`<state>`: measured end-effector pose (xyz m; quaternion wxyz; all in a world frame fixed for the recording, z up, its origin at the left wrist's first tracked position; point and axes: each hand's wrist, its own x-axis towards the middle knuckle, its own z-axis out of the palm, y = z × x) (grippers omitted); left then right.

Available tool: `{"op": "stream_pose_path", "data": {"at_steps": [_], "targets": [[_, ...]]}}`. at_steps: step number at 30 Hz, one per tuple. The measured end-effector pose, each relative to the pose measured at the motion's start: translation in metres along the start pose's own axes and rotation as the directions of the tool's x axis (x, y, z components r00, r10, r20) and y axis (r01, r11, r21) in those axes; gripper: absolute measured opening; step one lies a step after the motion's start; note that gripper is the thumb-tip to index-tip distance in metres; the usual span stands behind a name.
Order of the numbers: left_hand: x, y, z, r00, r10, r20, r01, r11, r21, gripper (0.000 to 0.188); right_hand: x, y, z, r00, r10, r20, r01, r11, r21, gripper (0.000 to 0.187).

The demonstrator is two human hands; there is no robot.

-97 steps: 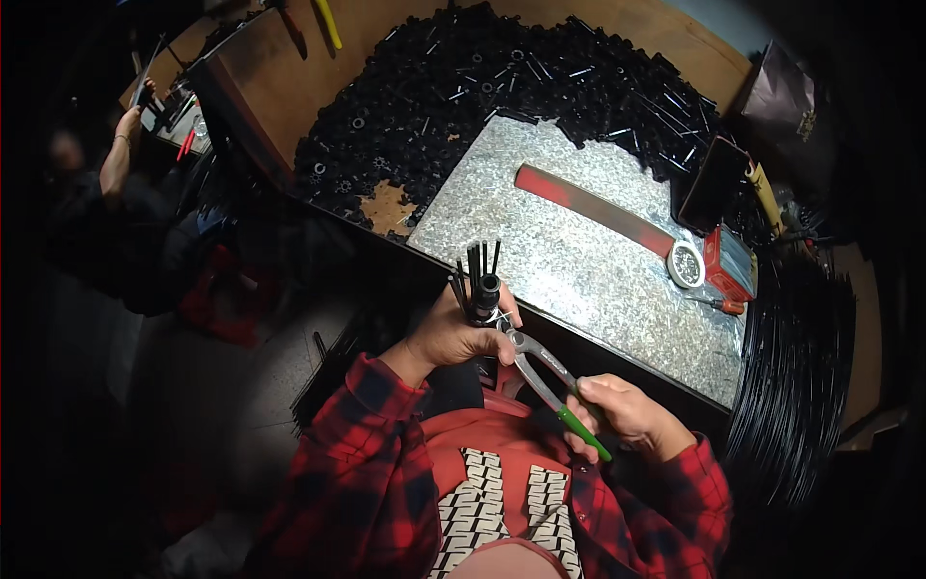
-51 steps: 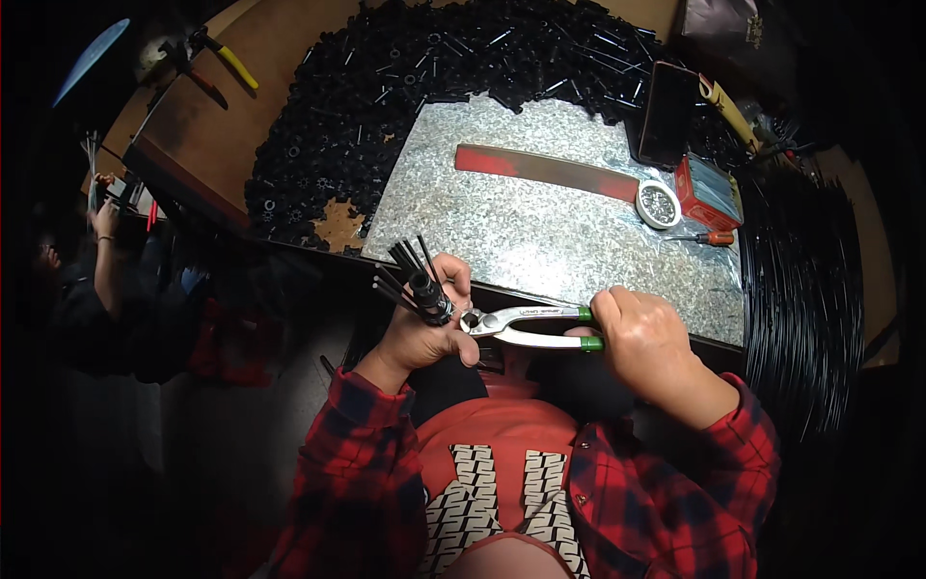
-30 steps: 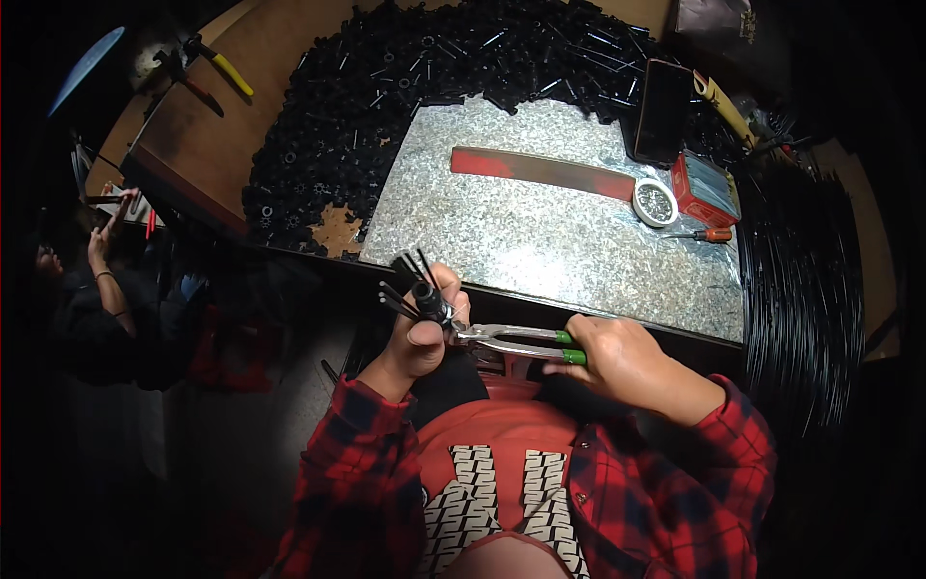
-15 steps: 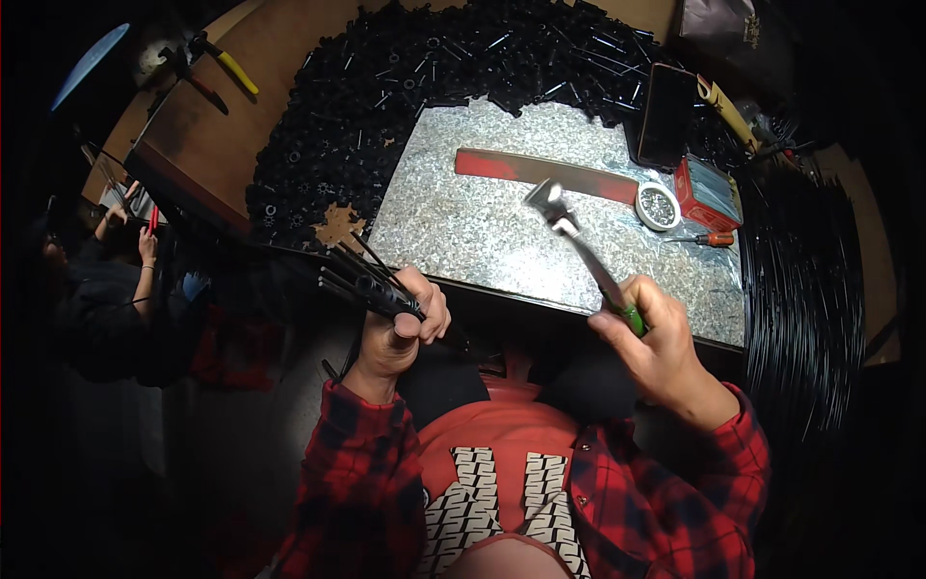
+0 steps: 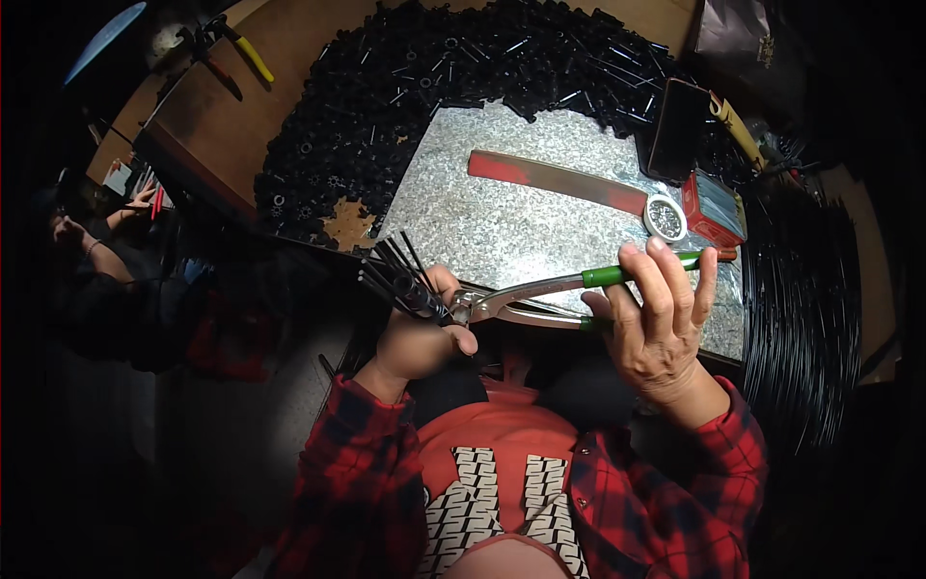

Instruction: Assembling bundles of black cables into connectors using pliers and a small hammer at a production workstation.

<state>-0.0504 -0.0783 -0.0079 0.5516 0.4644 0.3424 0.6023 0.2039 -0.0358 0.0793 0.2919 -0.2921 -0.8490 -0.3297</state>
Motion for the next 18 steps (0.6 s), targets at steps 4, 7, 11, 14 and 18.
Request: {"op": "stream_pose_path", "data": {"at_steps": [4, 7, 11, 14, 18], "targets": [[0.000, -0.003, 0.001, 0.997, -0.022, -0.069, 0.027, 0.997, 0.074, 0.065, -0.002, 0.000, 0.001, 0.999, 0.009, -0.048, -0.008, 0.999, 0.031, 0.010], [0.000, -0.005, -0.002, 0.997, -0.007, -0.075, 0.012, 0.997, 0.077, 0.064, -0.001, 0.001, 0.001, 0.997, -0.028, -0.073, 0.030, 0.999, 0.027, 0.013], [-0.001, -0.006, -0.001, 0.996, -0.015, -0.092, 0.017, 1.000, 0.021, 0.065, 0.001, 0.006, -0.011, 0.994, -0.071, 0.078, 0.060, 0.989, 0.134, 0.018], [-0.005, -0.006, -0.003, 0.998, 0.025, -0.059, -0.025, 1.000, 0.001, 0.066, -0.006, 0.005, -0.010, 0.972, -0.013, 0.236, -0.072, 0.935, 0.348, 0.022], [-0.004, 0.006, 0.006, 1.000, 0.004, -0.001, -0.004, 0.985, -0.171, 0.067, -0.018, 0.006, -0.017, 0.867, -0.038, 0.498, -0.353, 0.657, 0.666, 0.029]]}}
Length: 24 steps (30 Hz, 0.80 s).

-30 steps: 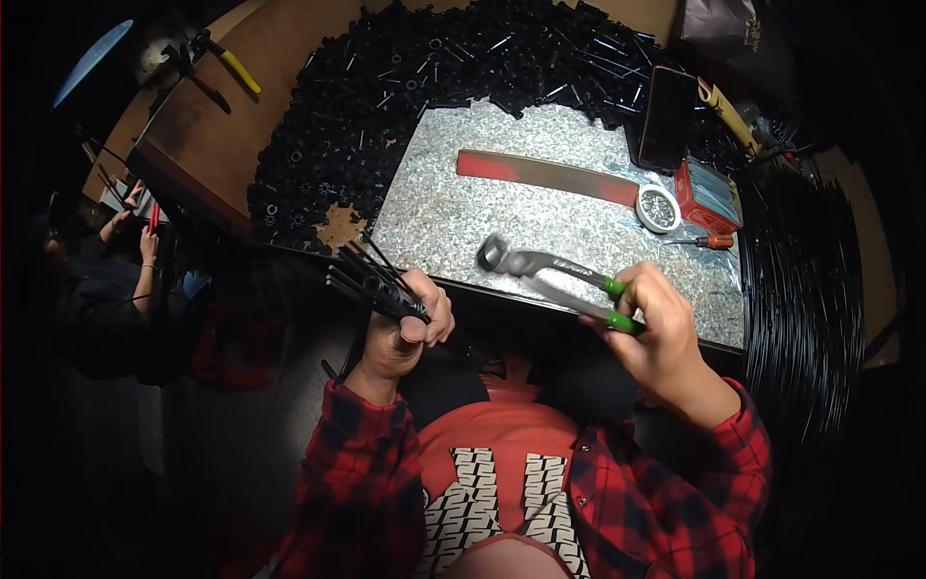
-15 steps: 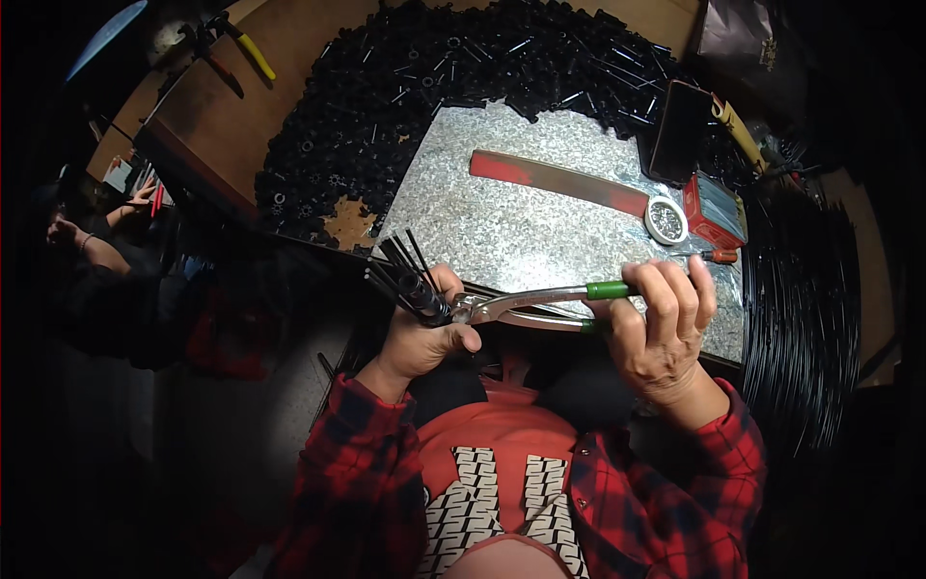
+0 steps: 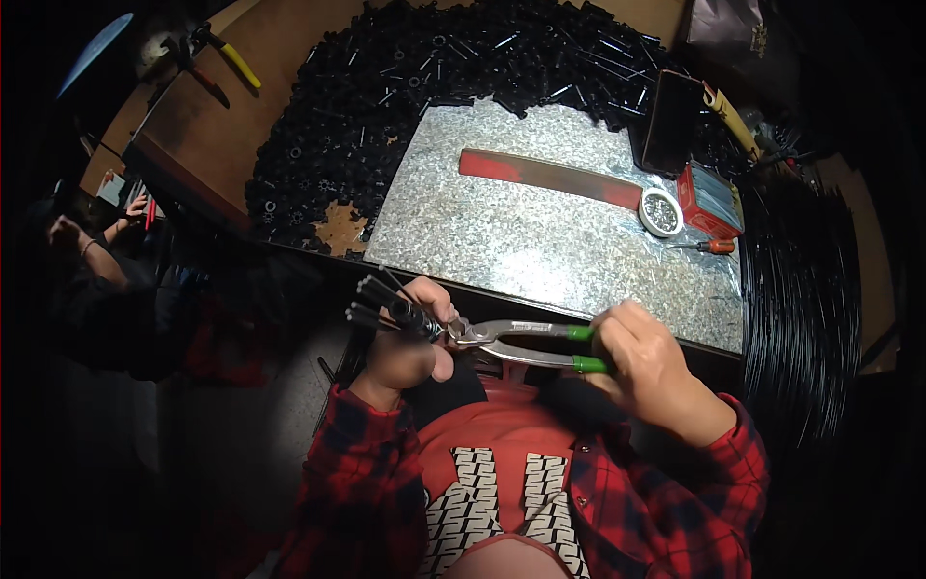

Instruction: Assembling bundles of black cables into connectors using pliers and a small hammer at a production workstation.

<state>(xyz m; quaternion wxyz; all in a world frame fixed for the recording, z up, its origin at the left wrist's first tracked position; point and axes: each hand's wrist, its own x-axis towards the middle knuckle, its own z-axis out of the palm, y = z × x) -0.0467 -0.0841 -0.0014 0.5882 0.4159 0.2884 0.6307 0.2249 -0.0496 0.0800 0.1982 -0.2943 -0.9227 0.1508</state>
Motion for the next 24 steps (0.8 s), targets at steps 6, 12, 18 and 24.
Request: {"op": "stream_pose_path", "data": {"at_steps": [6, 12, 18, 24], "targets": [[-0.003, 0.012, 0.006, 0.989, -0.038, 0.141, 0.009, 0.980, 0.199, 0.071, -0.003, -0.005, -0.002, 0.628, 0.092, 0.773, -0.750, 0.340, 0.568, 0.018], [0.011, 0.016, 0.006, 0.944, 0.047, 0.325, -0.194, 0.878, 0.437, 0.067, -0.012, -0.004, 0.001, 0.481, -0.089, 0.872, -0.859, 0.152, 0.489, 0.030], [0.010, 0.014, -0.005, 0.971, 0.052, 0.234, -0.148, 0.899, 0.411, 0.050, -0.013, -0.010, 0.003, 0.998, 0.042, -0.048, -0.040, 0.998, 0.040, 0.036], [0.015, 0.028, -0.005, 0.910, -0.253, 0.328, 0.114, 0.914, 0.390, 0.074, -0.012, -0.003, -0.001, 0.539, -0.036, 0.841, -0.842, -0.010, 0.539, 0.018]]}}
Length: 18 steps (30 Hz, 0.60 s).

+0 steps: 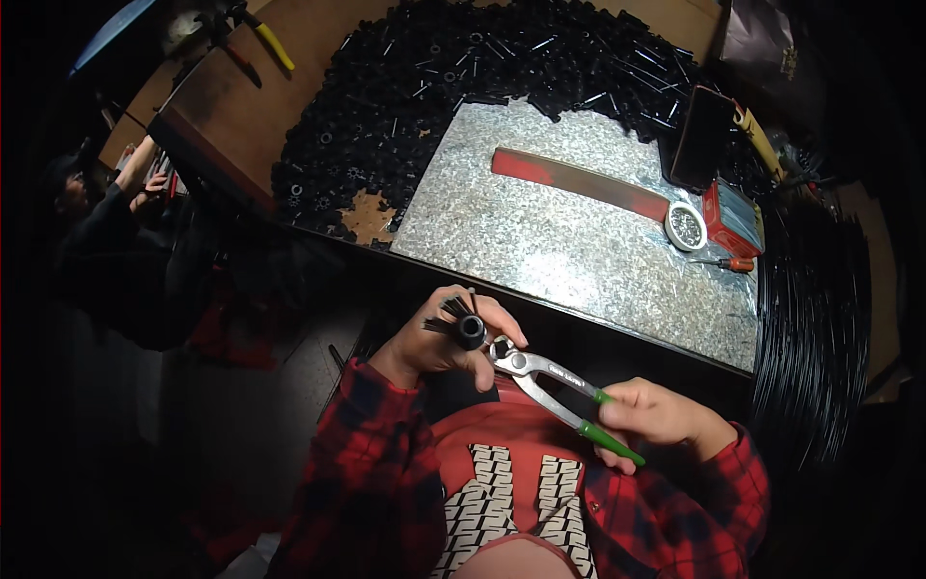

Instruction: Assembling bundles of black cables into connectors using pliers and a small hammer at a production workstation.

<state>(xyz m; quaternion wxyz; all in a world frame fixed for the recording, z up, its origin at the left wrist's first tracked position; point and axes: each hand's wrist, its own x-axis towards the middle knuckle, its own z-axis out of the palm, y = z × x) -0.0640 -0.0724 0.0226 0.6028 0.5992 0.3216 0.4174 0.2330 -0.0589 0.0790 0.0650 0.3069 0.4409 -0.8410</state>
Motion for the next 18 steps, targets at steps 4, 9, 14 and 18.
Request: {"op": "stream_pose_path", "data": {"at_steps": [4, 9, 14, 18], "targets": [[0.004, -0.003, -0.001, 0.986, 0.103, -0.135, -0.104, 0.995, -0.004, 0.068, 0.001, -0.006, 0.015, 0.865, -0.421, -0.272, 0.055, 0.618, -0.784, 0.045], [0.005, -0.002, 0.001, 0.987, 0.067, -0.144, -0.073, 0.997, -0.037, 0.076, 0.008, 0.010, -0.004, 0.630, -0.768, -0.114, 0.047, 0.185, -0.982, 0.034], [0.007, -0.004, 0.000, 0.990, 0.110, 0.087, -0.119, 0.988, 0.103, 0.070, 0.002, 0.017, -0.024, 1.000, -0.009, 0.014, 0.007, 0.991, 0.130, 0.024], [0.010, -0.005, 0.008, 0.980, 0.198, 0.011, -0.198, 0.979, 0.053, 0.044, -0.001, -0.011, -0.005, 0.938, -0.291, -0.190, 0.002, 0.549, -0.836, 0.043]]}}
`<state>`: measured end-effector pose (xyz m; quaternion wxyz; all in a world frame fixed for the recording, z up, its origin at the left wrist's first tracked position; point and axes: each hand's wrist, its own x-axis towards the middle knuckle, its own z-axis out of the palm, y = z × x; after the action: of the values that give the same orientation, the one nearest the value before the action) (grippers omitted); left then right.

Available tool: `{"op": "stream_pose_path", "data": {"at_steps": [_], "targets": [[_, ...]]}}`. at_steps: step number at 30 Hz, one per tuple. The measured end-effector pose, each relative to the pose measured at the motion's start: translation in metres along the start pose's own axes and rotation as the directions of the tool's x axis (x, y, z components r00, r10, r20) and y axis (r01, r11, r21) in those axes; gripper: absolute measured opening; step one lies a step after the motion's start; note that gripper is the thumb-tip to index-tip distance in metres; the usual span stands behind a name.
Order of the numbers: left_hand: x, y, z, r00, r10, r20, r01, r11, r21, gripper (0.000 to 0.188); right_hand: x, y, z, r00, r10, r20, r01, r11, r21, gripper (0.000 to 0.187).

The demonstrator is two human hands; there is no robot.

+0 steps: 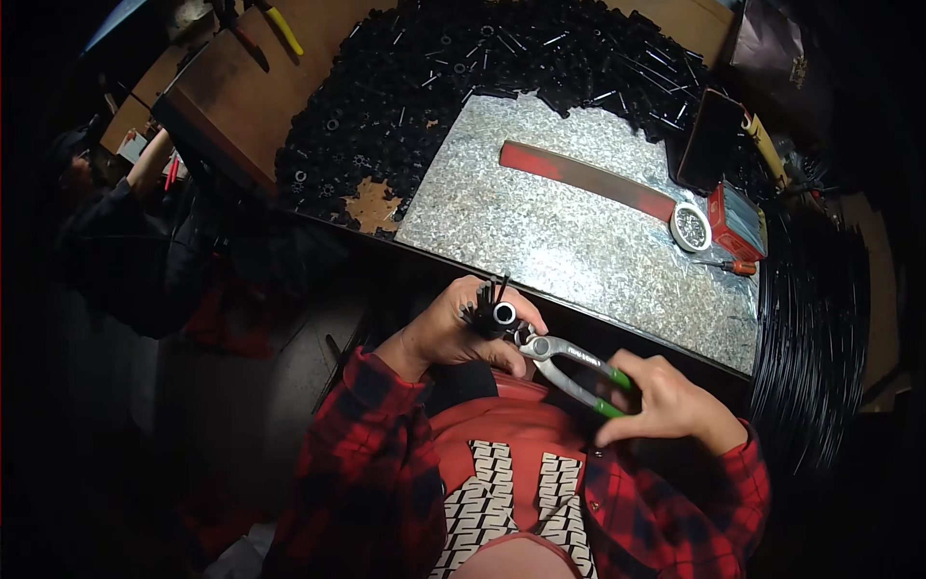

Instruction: Assembling bundles of black cables into connectors using pliers and a small hammer at a production workstation.

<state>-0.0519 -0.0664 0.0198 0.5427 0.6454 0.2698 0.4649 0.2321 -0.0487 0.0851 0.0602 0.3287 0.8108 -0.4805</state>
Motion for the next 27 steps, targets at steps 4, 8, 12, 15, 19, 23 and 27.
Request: {"op": "stream_pose_path", "data": {"at_steps": [4, 8, 12, 15, 19, 23, 27], "targets": [[0.000, -0.004, 0.009, 0.996, 0.032, -0.085, -0.032, 0.999, 0.002, 0.047, 0.003, 0.007, 0.009, 0.914, -0.277, -0.297, 0.143, 0.904, -0.403, 0.061], [-0.004, -0.006, 0.015, 0.991, -0.076, -0.109, 0.064, 0.992, -0.110, 0.054, 0.009, 0.003, 0.005, 0.913, -0.245, -0.327, 0.075, 0.887, -0.455, 0.057], [-0.007, -0.011, 0.010, 0.991, -0.095, -0.096, 0.089, 0.994, -0.064, 0.061, 0.018, 0.011, 0.006, 0.949, -0.253, -0.190, 0.194, 0.940, -0.282, 0.055], [-0.009, -0.015, 0.014, 0.979, -0.073, -0.190, 0.053, 0.993, -0.106, 0.064, 0.025, 0.016, 0.013, 0.959, -0.227, -0.169, 0.197, 0.964, -0.176, 0.048], [-0.013, -0.016, 0.019, 0.947, -0.164, -0.275, 0.092, 0.962, -0.259, 0.081, 0.036, 0.015, 0.027, 0.974, -0.088, -0.210, 0.083, 0.996, -0.033, 0.030], [-0.018, -0.024, 0.022, 0.939, -0.153, -0.309, 0.067, 0.960, -0.271, 0.081, 0.049, 0.028, 0.043, 0.956, -0.090, -0.280, 0.077, 0.995, -0.057, 0.024], [-0.021, -0.025, 0.023, 0.932, -0.159, -0.327, 0.082, 0.968, -0.237, 0.080, 0.053, 0.032, 0.045, 0.905, -0.185, -0.383, 0.124, 0.976, -0.180, 0.024]]}}
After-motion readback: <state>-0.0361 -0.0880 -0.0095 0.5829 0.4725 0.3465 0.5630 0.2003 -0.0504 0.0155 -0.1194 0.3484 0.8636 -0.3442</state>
